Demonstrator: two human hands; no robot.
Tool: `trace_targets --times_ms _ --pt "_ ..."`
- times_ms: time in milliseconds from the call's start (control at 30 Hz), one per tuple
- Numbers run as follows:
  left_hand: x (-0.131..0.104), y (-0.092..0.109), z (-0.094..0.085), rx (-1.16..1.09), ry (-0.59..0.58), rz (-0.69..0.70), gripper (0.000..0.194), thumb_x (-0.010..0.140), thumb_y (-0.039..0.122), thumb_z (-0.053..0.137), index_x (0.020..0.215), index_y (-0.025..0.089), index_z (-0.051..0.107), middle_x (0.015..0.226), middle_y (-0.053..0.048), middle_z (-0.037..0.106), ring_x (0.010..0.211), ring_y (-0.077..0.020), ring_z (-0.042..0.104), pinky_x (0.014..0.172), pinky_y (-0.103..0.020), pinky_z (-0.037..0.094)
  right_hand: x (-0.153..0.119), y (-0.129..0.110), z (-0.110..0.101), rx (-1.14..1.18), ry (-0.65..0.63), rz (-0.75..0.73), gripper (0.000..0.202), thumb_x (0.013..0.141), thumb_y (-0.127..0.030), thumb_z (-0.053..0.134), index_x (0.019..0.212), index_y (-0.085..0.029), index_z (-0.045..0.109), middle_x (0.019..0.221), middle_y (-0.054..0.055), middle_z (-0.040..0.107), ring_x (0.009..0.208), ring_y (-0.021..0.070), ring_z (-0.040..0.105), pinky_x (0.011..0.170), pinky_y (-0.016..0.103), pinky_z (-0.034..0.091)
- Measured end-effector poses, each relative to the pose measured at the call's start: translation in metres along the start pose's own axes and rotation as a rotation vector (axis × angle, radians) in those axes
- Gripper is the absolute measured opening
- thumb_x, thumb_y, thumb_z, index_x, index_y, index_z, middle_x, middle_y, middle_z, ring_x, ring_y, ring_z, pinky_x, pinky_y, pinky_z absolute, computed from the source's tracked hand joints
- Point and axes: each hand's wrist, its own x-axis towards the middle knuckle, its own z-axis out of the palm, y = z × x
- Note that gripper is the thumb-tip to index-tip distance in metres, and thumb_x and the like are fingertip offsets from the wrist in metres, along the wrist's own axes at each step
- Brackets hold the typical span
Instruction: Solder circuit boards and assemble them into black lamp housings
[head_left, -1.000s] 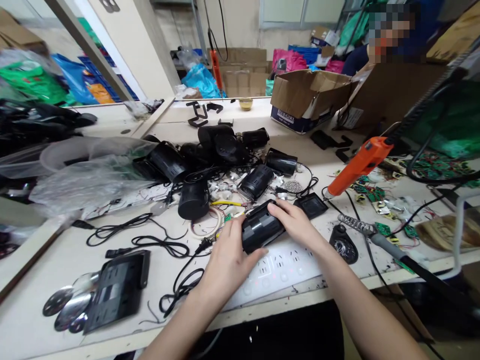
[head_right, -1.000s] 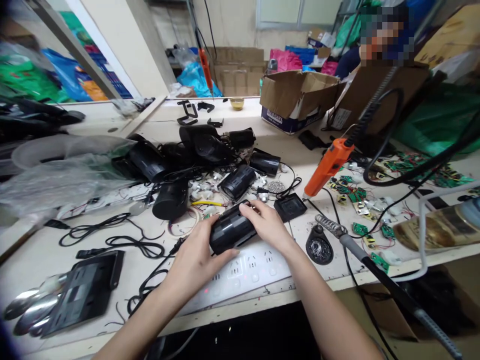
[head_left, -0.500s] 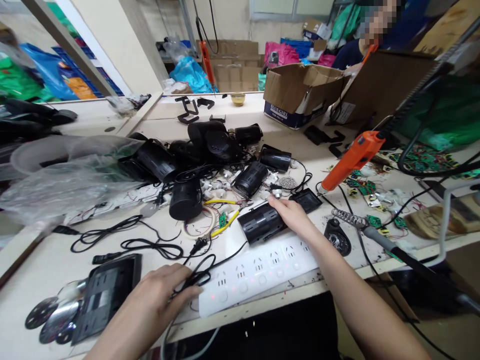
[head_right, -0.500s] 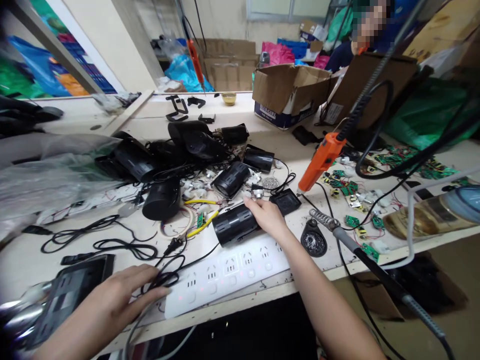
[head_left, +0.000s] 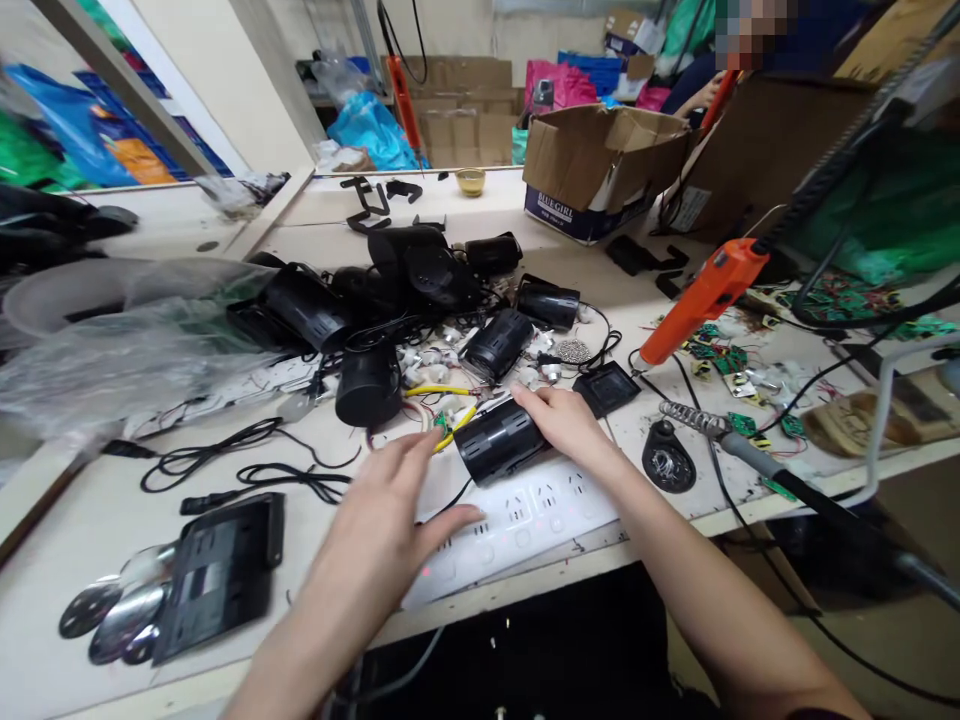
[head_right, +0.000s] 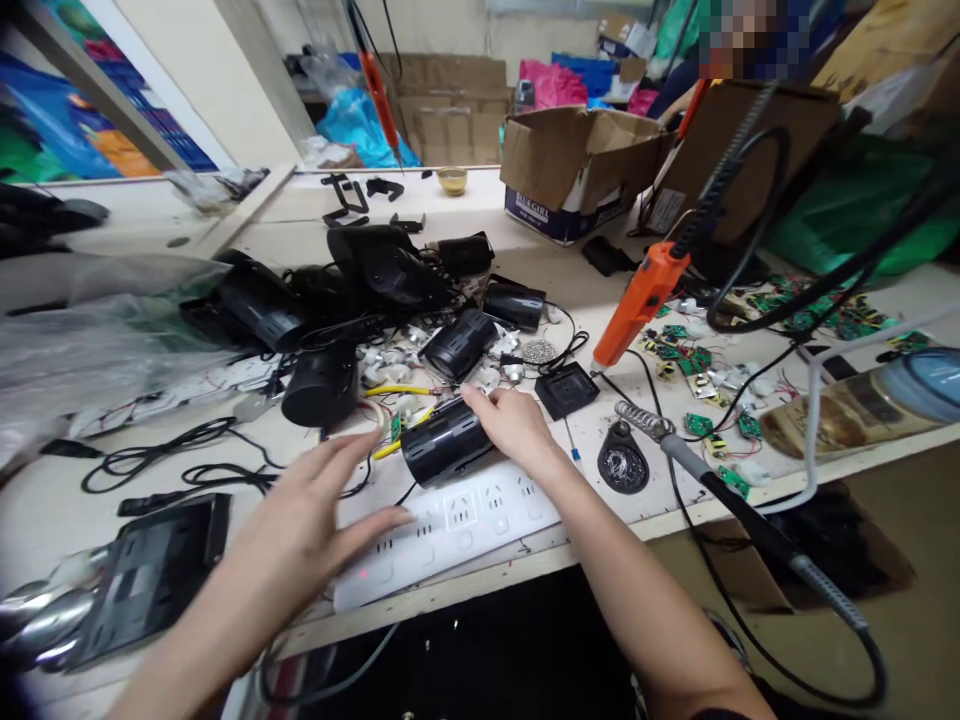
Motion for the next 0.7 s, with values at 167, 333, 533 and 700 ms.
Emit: trace_targets --times_ms 167,333,533,700 --pt "0.031 0.03 0.036 -0.166 -0.108 -0.068 0.061 0.081 0.041 0.068 0.133 0.018 0.046 0.128 -0.014 0.057 0.118 -0.0338 0.055 0.098 -0.049 0.047 -0.028 -0.002 -0.015 -0.077 0.187 -0.092 0.042 0.095 -0.049 0.046 0.085 -0.016 0.071 0.086 0.012 0.072 0.087 0.0254 0.067 0.083 0.036 0.049" --pt "0.039 0.025 0.035 -0.25 -0.152 -0.07 0.057 0.081 0.043 0.068 0.128 0.019 0.045 0.122 -0.012 0.056 0.114 -0.0332 0.055 0.096 -0.05 0.047 -0.059 0.018 -0.051 0.12 1.026 -0.197 0.031 0.085 -0.04 0.066 0.107 -0.019 0.06 0.107 0.011 0.06 0.092 0.0216 0.063 0.075 0.035 0.055" --pt "0.043 0.033 0.036 -0.232 -0.115 -0.019 0.055 0.083 0.041 0.066 0.129 0.02 0.045 0.131 -0.013 0.051 0.121 -0.0346 0.049 0.1 -0.052 0.043 -0.004 0.051 -0.083 0.291 0.905 -0.023 0.053 0.076 -0.039 0.069 0.121 -0.017 0.049 0.11 0.014 0.063 0.096 0.0268 0.064 0.085 0.046 0.052" --pt "0.043 0.036 0.037 -0.246 -0.139 -0.041 0.054 0.085 0.038 0.065 0.131 0.018 0.045 0.134 -0.013 0.05 0.122 -0.0344 0.047 0.101 -0.051 0.043 0.009 0.037 -0.09 0.086 0.973 -0.058 0.042 0.078 -0.039 0.064 0.113 -0.019 0.052 0.098 0.01 0.065 0.088 0.027 0.063 0.085 0.045 0.049"
